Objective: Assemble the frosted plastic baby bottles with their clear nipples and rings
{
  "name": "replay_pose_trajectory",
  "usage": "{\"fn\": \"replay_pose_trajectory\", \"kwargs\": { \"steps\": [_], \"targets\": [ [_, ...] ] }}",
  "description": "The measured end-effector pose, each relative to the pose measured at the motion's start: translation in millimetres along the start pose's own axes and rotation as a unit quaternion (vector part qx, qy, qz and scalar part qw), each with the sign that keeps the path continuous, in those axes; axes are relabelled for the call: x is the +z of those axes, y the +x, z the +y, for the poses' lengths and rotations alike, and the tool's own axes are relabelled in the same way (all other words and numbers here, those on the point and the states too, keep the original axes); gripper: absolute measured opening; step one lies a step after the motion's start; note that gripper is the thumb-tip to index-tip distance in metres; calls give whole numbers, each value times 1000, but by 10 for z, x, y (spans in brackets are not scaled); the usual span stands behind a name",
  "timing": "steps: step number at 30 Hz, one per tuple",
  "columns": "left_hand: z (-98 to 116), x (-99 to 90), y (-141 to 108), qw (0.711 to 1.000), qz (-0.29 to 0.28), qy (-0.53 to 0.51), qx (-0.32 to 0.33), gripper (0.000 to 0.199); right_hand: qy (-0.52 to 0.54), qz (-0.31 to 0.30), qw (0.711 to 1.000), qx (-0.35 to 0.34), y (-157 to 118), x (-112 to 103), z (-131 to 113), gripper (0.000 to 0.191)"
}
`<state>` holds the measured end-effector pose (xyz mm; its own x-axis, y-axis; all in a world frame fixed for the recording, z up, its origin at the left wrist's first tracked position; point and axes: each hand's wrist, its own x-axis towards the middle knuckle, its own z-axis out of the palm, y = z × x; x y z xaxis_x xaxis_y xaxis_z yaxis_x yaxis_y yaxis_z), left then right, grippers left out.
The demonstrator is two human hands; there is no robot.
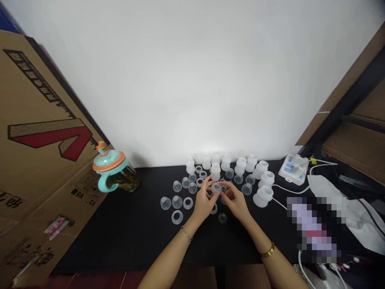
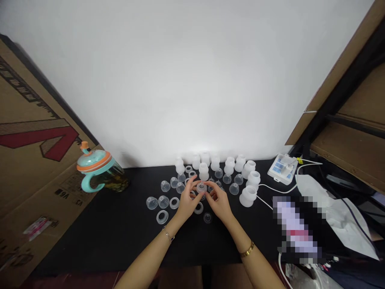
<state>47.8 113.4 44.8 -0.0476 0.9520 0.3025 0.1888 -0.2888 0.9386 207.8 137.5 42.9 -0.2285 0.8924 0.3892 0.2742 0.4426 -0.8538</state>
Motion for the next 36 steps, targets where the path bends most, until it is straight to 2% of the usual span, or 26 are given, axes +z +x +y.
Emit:
{"fn": "replay_pose_trajectory", "kwargs": {
  "steps": [3,10,16,36],
  "targets": [
    [-51,15,14,999,15,36,12,59,-38,-1,999,2,-8,20,8,31],
    [-77,40,-8,993,18,107,36,58,-35,17,999,-24,-9,52,26,27],
    [-42,48,-22,993,16,116,27,58,-35,32,998,-37,-9,63,73,28],
    [-33,63,-26,989,3,140,41,55,-67,50,996,-36,-18,21,8,23]
  ]
}}
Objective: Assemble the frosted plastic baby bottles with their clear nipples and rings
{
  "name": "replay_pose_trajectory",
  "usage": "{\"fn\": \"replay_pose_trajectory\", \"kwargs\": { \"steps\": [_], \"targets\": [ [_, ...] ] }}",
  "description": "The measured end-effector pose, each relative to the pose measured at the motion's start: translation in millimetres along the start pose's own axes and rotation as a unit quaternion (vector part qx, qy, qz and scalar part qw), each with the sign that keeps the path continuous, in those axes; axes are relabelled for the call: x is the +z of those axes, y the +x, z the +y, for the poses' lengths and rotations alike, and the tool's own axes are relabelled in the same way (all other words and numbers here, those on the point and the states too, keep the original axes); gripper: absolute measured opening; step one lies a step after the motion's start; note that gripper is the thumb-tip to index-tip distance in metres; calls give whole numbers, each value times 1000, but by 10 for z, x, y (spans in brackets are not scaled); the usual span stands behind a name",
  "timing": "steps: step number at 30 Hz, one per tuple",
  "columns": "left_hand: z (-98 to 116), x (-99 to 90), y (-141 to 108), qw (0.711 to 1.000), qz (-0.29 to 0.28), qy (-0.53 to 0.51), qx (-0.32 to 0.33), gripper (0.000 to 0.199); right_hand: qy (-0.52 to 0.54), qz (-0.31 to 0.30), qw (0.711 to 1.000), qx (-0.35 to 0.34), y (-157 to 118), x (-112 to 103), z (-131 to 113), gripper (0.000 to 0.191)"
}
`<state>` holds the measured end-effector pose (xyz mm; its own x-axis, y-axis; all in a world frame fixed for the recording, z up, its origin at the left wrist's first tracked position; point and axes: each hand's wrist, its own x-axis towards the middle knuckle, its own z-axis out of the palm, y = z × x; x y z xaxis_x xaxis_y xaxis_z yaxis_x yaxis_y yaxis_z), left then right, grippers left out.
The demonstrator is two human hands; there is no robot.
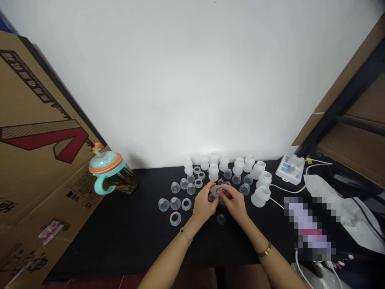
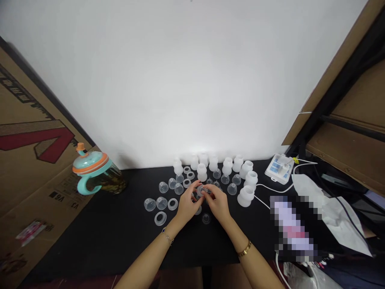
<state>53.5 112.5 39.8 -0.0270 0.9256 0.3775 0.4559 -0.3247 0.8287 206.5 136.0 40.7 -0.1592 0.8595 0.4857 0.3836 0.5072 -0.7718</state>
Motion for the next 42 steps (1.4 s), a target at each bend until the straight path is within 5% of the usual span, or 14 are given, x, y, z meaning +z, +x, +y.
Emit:
{"fn": "replay_pose_trajectory", "kwargs": {
  "steps": [16,19,22,25,28,37,42],
  "targets": [
    [7,-1,1,999,-28,16,-4,35,-47,15,999,-10,-23,6,-61,29],
    [11,-15,1,999,-30,22,-19,38,-128,108,984,-60,-15,-86,-63,26],
    [-2,-26,2,999,-24,24,-29,42,-233,242,937,-98,9,-271,-29,20],
    [-10,-28,0,999,-19,19,-34,45,-329,397,856,-51,38,-480,38,24],
    [-8,-20,-7,999,-27,18,-38,45,-355,445,822,-12,59,-635,112,40],
    [-19,-16,-3,998,-31,20,-43,45,-352,313,875,115,43,-720,301,67],
    [-14,-24,3,998,-30,13,-44,46,-348,272,879,178,42,-710,267,71]
  ]
}}
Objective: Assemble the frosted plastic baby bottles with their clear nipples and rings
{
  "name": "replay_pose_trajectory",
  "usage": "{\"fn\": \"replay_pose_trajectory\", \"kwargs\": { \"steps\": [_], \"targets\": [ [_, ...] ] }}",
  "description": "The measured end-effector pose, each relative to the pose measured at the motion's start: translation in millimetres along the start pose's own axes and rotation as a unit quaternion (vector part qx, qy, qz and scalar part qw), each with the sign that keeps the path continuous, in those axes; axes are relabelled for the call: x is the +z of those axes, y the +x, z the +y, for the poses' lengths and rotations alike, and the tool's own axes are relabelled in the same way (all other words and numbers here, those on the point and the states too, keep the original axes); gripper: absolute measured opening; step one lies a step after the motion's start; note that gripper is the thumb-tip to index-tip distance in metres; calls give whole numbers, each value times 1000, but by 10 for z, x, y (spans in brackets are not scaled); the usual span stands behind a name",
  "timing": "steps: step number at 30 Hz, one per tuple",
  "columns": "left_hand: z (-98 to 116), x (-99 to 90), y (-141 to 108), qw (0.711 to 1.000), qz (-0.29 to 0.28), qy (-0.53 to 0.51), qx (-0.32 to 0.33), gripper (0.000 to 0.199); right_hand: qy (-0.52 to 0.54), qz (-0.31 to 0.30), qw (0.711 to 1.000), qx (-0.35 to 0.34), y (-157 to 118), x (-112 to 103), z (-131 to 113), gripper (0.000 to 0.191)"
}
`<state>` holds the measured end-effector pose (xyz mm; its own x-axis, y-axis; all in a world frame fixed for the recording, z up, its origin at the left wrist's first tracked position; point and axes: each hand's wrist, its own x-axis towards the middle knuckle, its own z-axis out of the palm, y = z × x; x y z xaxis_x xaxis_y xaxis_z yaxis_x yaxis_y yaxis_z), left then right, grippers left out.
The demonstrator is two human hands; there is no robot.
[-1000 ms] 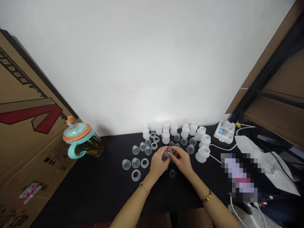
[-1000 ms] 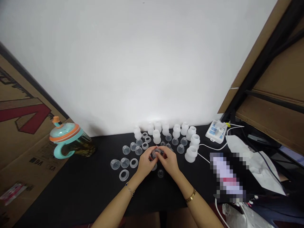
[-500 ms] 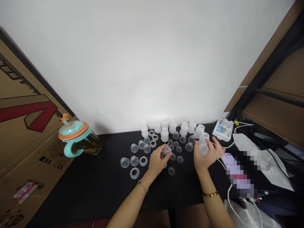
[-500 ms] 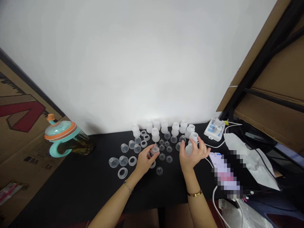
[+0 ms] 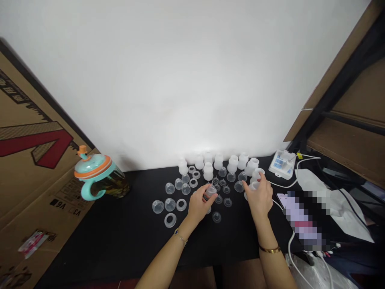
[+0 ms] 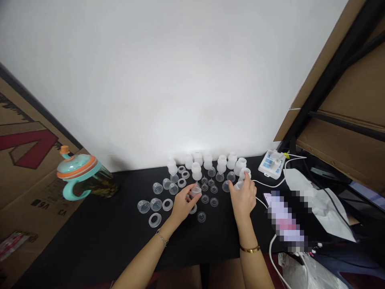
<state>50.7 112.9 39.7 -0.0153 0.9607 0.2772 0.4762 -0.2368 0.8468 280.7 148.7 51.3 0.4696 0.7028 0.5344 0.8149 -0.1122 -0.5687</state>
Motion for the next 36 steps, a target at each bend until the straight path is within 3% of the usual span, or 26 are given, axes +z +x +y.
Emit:
{"fn": "replay_pose_trajectory", "kwargs": {
  "steps": [5,8,10,11,13,18,21,25,32,34,36],
  "targets": [
    [2,12,-2,1000,-3,-16,-5,46,37,-28,999,-4,-7,-3,-19,71],
    [-14,23,3,997,2,-68,-27,47,117,45,992,-27,-14,-24,-78,62],
    [-21,17,18,987,-4,-151,-54,49,191,102,975,-44,-17,-64,-184,60],
    [-20,9,29,976,-10,-205,-67,49,234,102,965,-51,-19,-85,-258,61],
    [-6,-21,55,944,-18,-317,-86,48,337,56,938,-64,-23,-105,-432,62],
    [52,-114,112,871,-5,-474,-128,47,487,-219,846,-9,-56,93,-832,66],
    [54,-131,128,857,8,-496,-142,50,561,-268,778,94,-125,311,-944,70],
    [35,-119,139,848,37,-508,-144,48,604,-290,719,185,-276,487,-945,57],
    [5,-134,164,826,58,-536,-164,53,598,-411,675,134,-401,340,-897,58],
    [-9,-153,179,826,49,-534,-175,54,592,-408,685,117,-408,320,-892,56],
    [-28,-177,198,821,48,-538,-184,53,586,-374,712,99,-423,339,-870,57]
  ]
}}
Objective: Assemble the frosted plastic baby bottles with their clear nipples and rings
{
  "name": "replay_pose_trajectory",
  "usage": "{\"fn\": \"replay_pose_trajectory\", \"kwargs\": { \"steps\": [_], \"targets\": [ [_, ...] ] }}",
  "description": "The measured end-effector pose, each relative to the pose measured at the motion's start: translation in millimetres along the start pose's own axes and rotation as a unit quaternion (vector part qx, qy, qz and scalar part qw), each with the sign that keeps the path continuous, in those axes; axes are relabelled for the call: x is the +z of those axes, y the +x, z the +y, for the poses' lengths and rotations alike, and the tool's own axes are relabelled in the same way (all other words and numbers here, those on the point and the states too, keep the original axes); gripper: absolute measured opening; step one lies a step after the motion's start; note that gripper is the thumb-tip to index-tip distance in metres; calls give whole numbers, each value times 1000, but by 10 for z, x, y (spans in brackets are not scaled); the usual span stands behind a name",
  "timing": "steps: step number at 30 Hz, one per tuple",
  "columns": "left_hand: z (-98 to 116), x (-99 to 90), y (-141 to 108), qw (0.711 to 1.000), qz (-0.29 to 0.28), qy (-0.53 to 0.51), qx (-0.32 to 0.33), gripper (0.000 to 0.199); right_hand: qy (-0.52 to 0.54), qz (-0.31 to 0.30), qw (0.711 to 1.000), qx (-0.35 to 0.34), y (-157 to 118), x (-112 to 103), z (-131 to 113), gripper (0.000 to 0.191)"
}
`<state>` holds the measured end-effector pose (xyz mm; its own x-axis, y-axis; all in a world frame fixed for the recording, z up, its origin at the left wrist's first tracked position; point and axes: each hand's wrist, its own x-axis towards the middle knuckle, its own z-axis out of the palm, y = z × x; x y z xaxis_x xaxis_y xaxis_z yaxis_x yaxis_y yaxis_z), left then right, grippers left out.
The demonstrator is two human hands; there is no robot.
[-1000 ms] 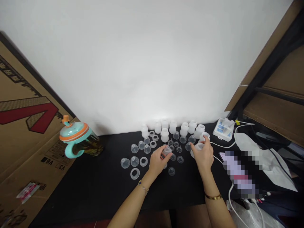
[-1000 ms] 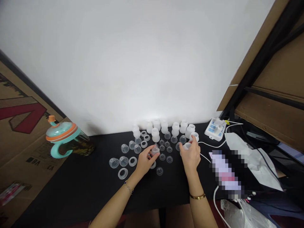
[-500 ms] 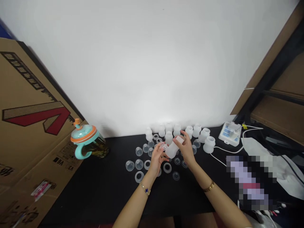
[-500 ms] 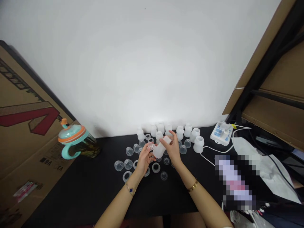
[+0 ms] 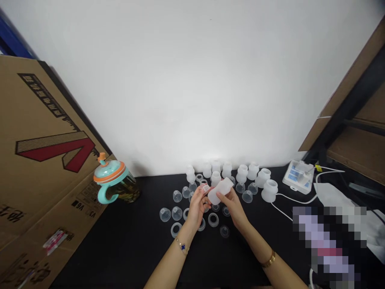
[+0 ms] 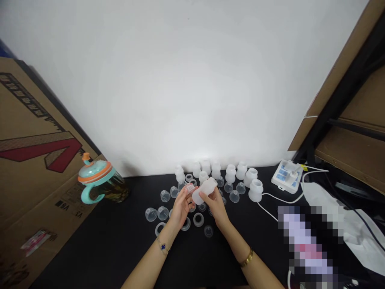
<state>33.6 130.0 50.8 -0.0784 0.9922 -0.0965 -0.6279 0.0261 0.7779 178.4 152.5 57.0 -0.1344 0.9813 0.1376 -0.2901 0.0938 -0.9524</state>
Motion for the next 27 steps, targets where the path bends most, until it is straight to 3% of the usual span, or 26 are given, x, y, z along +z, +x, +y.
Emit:
{"fn": "replay_pose_trajectory", "kwargs": {
  "steps": [4,8,14,17,23,27],
  "targets": [
    [36,-51,47,1000,13,-17,1,50,-147,40,983,-103,-20,-51,91,61],
    [79,-85,57,999,10,-36,28,41,-328,63,912,-237,-60,-93,101,46],
    [165,-112,43,997,25,-65,47,44,-404,73,855,-317,-34,-137,92,40],
    [184,-135,50,995,27,-77,50,43,-402,65,860,-307,-16,-138,105,45],
    [198,-182,81,992,19,-122,35,38,-320,87,918,-217,-35,-119,155,52],
    [195,-209,110,990,32,-134,20,31,-328,78,920,-200,-80,-98,85,50]
  ]
}}
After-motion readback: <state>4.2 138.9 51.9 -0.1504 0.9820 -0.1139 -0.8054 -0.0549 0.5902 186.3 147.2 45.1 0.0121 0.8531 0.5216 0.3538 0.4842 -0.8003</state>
